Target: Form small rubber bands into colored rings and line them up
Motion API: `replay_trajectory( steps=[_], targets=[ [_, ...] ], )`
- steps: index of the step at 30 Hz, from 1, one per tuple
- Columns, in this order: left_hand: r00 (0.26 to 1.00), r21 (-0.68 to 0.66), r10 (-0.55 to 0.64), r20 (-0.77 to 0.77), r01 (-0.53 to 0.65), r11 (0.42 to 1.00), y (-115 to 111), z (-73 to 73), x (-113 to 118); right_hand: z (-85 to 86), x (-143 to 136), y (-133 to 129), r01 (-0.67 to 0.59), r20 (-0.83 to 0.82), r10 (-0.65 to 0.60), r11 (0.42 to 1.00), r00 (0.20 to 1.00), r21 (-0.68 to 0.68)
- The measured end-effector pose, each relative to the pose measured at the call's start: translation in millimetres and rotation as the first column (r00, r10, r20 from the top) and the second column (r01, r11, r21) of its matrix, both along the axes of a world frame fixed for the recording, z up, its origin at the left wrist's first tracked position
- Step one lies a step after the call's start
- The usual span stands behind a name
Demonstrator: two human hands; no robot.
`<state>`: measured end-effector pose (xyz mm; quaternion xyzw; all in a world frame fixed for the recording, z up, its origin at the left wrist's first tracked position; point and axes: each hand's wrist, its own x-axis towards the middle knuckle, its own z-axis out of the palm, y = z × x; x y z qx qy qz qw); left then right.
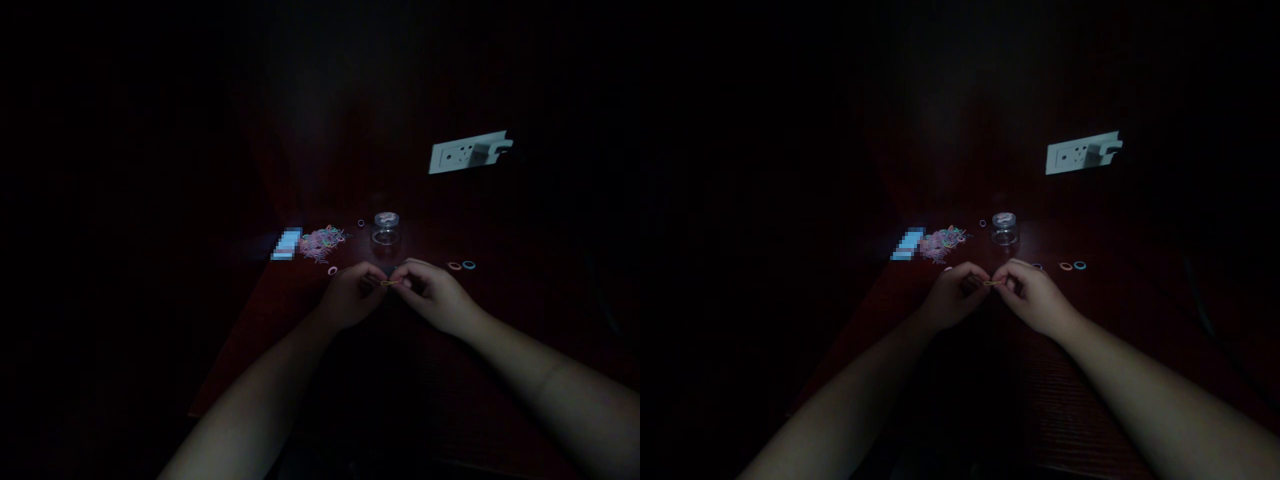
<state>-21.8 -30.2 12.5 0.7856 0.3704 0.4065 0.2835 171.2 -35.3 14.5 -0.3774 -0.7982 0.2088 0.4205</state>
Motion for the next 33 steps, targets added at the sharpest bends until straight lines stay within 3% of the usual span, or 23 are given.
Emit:
replay_trajectory(
  steps=[27,33],
  targets=[
    [0.998,-0.051,0.061,-0.026,-0.062,0.997,-0.5,2.8,-1.4,1.0,0.4,0.8,0.011,-0.026,-0.012,0.999,1.0,-0.042],
    [0.999,-0.052,0.021,-0.032,-0.022,0.998,0.4,3.5,-2.5,0.3,-1.1,2.3,0.017,-0.004,-0.017,0.999,1.0,-0.044]
  ],
)
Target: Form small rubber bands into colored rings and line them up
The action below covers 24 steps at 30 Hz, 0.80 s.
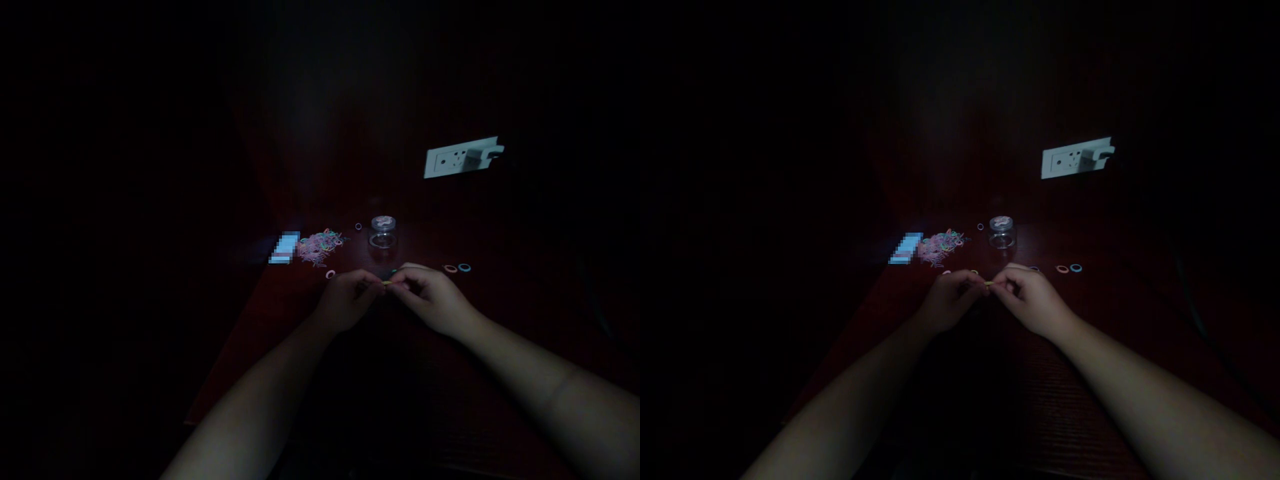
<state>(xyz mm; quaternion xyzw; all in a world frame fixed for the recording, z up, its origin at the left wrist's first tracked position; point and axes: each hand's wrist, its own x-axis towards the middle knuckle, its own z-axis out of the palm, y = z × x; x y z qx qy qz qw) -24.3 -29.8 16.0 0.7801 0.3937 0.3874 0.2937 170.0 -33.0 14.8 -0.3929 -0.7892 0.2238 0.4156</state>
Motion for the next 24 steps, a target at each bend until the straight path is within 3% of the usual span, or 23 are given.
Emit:
replay_trajectory(
  steps=[9,24],
  targets=[
    [1.0,0.031,-0.03,0.0,0.03,0.999,-3.0,0.9,0.7,2.4,0.0,-1.8,0.02,0.029,-0.02,1.0,0.999,0.0],
    [1.0,0.042,0.002,-0.003,-0.002,0.999,-1.4,0.3,0.6,-2.8,-0.4,-0.7,-0.058,0.029,0.059,0.998,0.998,-0.021]
  ],
)
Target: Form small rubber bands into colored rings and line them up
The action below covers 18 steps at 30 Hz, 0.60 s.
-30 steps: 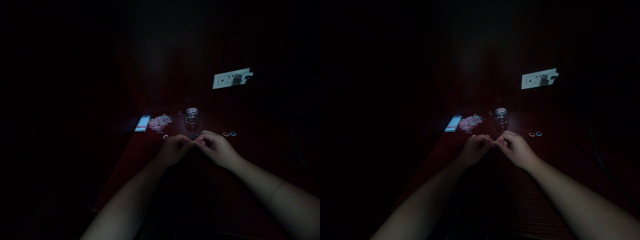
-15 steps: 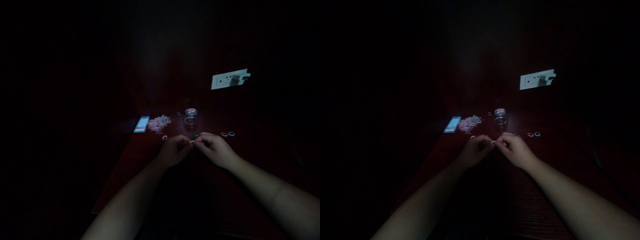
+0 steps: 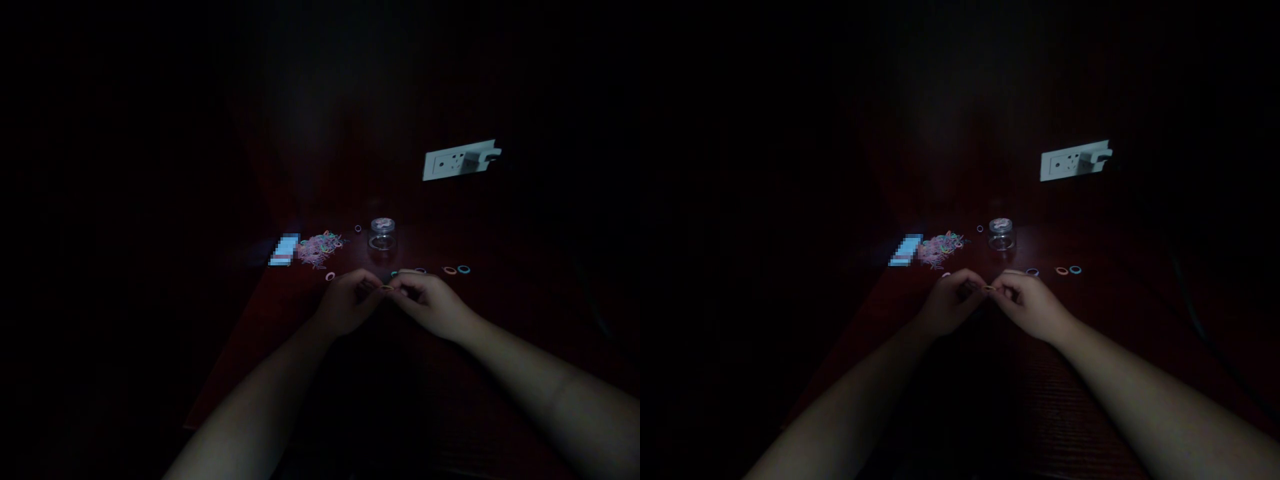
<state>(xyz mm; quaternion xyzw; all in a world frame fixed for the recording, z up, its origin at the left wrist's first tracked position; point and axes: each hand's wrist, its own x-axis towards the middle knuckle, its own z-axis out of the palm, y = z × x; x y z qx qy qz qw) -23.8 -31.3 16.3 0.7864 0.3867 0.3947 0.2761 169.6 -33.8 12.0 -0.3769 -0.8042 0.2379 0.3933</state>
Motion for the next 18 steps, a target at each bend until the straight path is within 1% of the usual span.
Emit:
replay_trajectory(
  steps=[5,11,18],
  targets=[
    [1.0,0.032,0.004,-0.009,-0.004,0.999,1.7,-1.8,-1.1,1.6,1.4,-1.2,-0.024,0.021,0.024,1.0,0.999,-0.013],
    [1.0,0.018,-0.001,-0.022,0.001,1.0,1.7,-1.6,-1.4,2.1,2.7,-0.4,-0.013,0.024,0.014,1.0,1.0,-0.026],
    [1.0,0.024,-0.01,-0.018,0.011,1.0,1.8,-0.9,-1.2,2.0,1.1,1.3,0.017,0.039,-0.018,0.999,0.999,0.036]
  ],
)
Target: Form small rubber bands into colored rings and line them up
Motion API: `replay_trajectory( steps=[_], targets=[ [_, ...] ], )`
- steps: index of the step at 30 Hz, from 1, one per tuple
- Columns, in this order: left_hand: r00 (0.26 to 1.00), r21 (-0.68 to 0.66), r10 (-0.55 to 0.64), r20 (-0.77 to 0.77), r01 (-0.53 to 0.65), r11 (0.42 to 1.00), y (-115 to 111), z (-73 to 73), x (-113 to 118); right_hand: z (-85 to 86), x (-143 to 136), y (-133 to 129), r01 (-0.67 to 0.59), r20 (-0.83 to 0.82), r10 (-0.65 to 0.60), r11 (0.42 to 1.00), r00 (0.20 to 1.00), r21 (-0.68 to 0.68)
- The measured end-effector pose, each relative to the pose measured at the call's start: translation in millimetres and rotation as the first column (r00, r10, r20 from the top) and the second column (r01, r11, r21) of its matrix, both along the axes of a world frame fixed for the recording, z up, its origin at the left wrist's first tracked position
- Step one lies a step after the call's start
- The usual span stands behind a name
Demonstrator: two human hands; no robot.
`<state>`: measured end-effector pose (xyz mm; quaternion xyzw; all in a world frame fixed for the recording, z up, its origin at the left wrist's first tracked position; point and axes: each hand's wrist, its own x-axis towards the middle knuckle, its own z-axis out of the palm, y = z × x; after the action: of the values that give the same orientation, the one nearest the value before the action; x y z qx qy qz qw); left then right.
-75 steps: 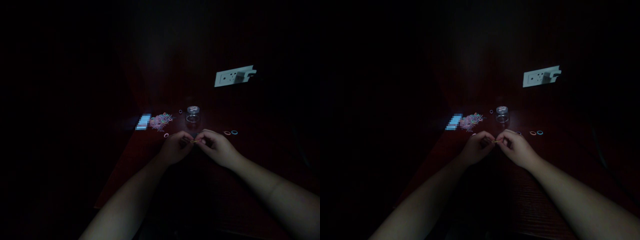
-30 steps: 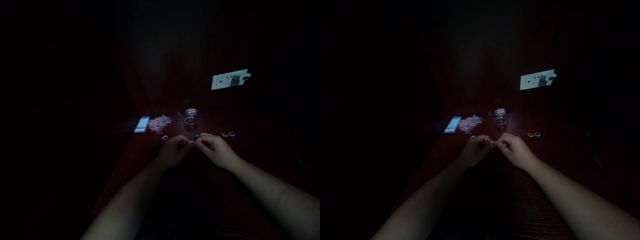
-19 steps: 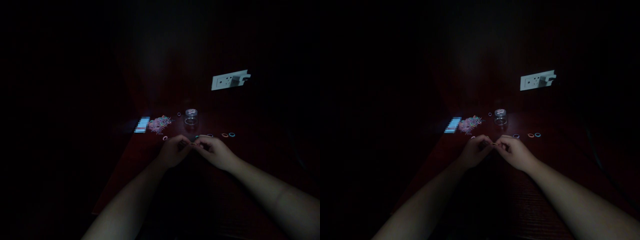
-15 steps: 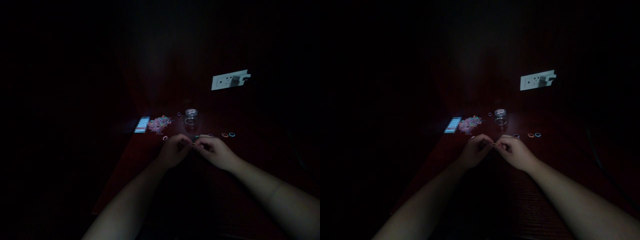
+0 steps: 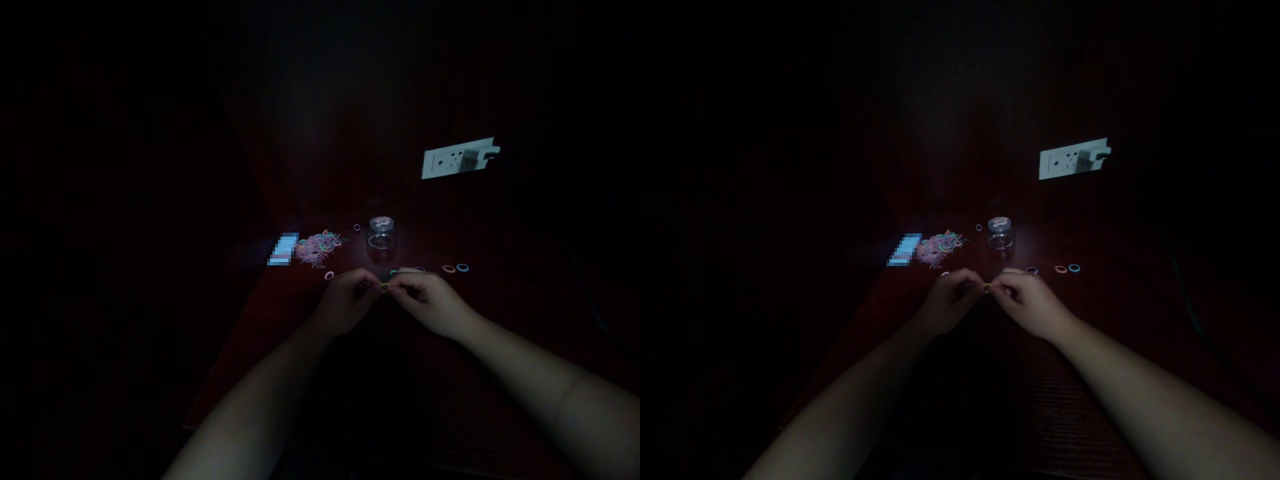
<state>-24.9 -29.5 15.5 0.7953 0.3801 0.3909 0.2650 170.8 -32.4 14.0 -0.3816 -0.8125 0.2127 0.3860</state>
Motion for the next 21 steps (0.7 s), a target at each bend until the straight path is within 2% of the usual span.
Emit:
replay_trajectory(
  steps=[6,9,11,14,17,21],
  targets=[
    [1.0,0.009,0.024,0.01,-0.024,1.0,4,-3.1,-4,0.6,0,0,0.029,-0.05,-0.028,0.999,0.998,0.023],
    [0.997,-0.005,0.051,0.063,-0.05,0.999,12,-8.3,-10,0.2,2,2,0.147,-0.074,-0.144,0.989,0.987,0.035],
    [0.992,-0.001,0.109,0.065,-0.109,0.994,22,-12.4,-15,0.1,4,5,0.239,-0.107,-0.236,0.971,0.966,0.017],
    [0.978,0.04,0.21,-0.015,-0.21,0.977,40,-17.1,-21,0.2,6,8,0.325,-0.141,-0.325,0.945,0.935,-0.023],
    [0.947,0.141,0.305,-0.096,-0.291,0.946,56,-19.2,-25,0.6,6,11,0.369,-0.151,-0.371,0.928,0.916,-0.045],
    [0.91,0.203,0.361,-0.201,-0.322,0.925,68,-22.1,-26,0.3,4,11,0.373,-0.159,-0.377,0.926,0.912,-0.058]
  ],
)
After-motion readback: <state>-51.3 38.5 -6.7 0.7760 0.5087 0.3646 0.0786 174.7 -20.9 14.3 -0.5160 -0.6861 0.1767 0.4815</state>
